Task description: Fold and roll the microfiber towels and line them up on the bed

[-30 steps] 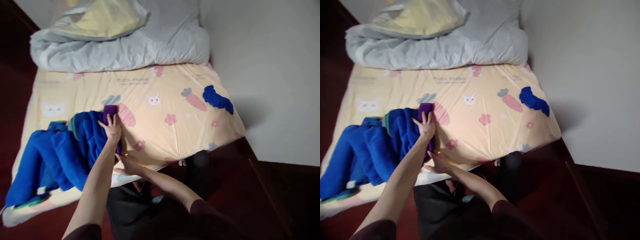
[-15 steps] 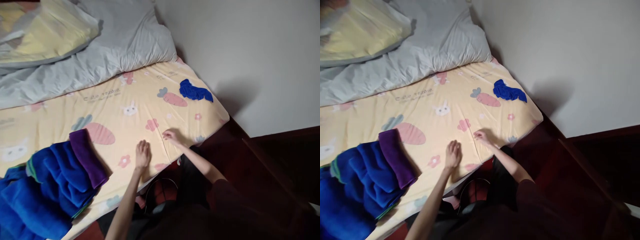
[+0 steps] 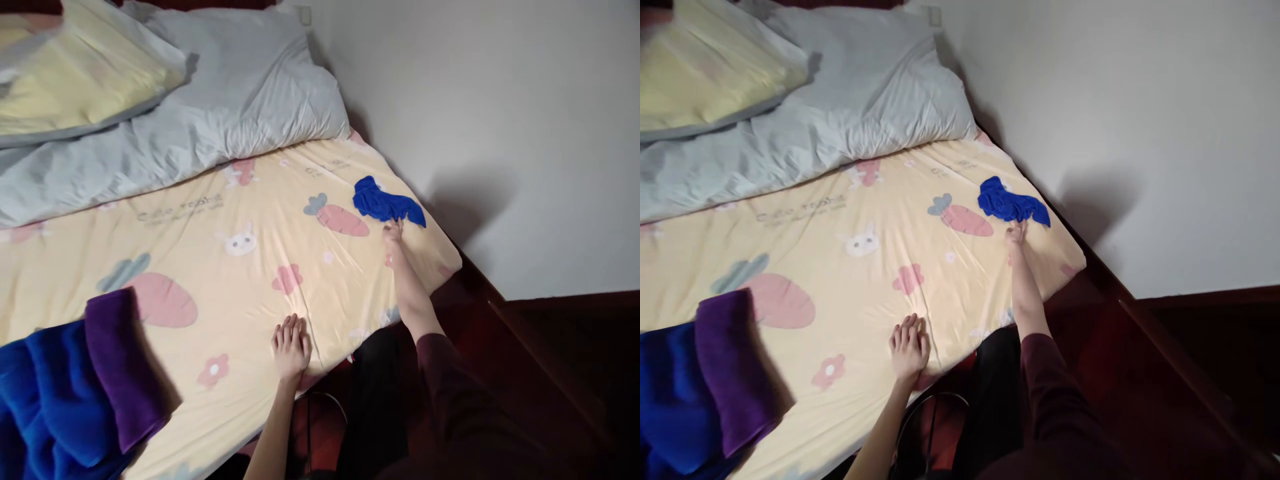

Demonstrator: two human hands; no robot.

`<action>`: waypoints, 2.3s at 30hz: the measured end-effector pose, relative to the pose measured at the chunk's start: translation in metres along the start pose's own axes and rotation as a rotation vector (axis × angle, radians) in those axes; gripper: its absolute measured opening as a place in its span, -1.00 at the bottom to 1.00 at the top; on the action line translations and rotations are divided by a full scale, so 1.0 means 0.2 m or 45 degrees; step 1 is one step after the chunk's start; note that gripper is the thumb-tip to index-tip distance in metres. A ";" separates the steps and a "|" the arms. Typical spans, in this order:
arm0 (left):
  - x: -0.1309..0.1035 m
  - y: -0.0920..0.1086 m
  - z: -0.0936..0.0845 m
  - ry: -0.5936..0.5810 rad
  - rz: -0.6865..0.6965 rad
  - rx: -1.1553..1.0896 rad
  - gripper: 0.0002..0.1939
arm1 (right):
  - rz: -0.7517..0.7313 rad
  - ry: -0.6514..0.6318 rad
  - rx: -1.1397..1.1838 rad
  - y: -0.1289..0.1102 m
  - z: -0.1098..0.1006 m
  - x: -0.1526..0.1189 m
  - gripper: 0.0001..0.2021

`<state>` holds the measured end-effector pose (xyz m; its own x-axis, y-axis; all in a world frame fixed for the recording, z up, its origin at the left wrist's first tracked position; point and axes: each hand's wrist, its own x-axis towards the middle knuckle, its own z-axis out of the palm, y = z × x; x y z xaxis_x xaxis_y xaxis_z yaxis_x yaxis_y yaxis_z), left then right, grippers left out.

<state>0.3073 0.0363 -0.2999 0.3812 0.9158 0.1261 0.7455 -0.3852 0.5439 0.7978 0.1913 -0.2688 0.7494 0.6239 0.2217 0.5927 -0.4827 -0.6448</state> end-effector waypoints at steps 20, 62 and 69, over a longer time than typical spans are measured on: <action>-0.02 0.21 -0.22 -0.114 -0.132 -0.147 -0.50 | 0.079 -0.582 0.550 -0.10 -1.05 -2.63 -0.69; -1.03 0.49 -0.95 -0.256 0.098 -0.539 -0.72 | -1.450 -1.021 0.230 -0.72 -1.16 -2.26 -0.94; -1.13 0.38 -1.30 -0.432 0.233 -0.644 -0.66 | -1.425 -0.877 0.179 -0.67 -1.42 -2.09 -0.84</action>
<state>0.1354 -0.1708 -0.0703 0.6920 0.7213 0.0294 0.3331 -0.3552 0.8734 0.4887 -0.1785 -0.0675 -0.4490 0.8442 0.2930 0.7225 0.5359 -0.4369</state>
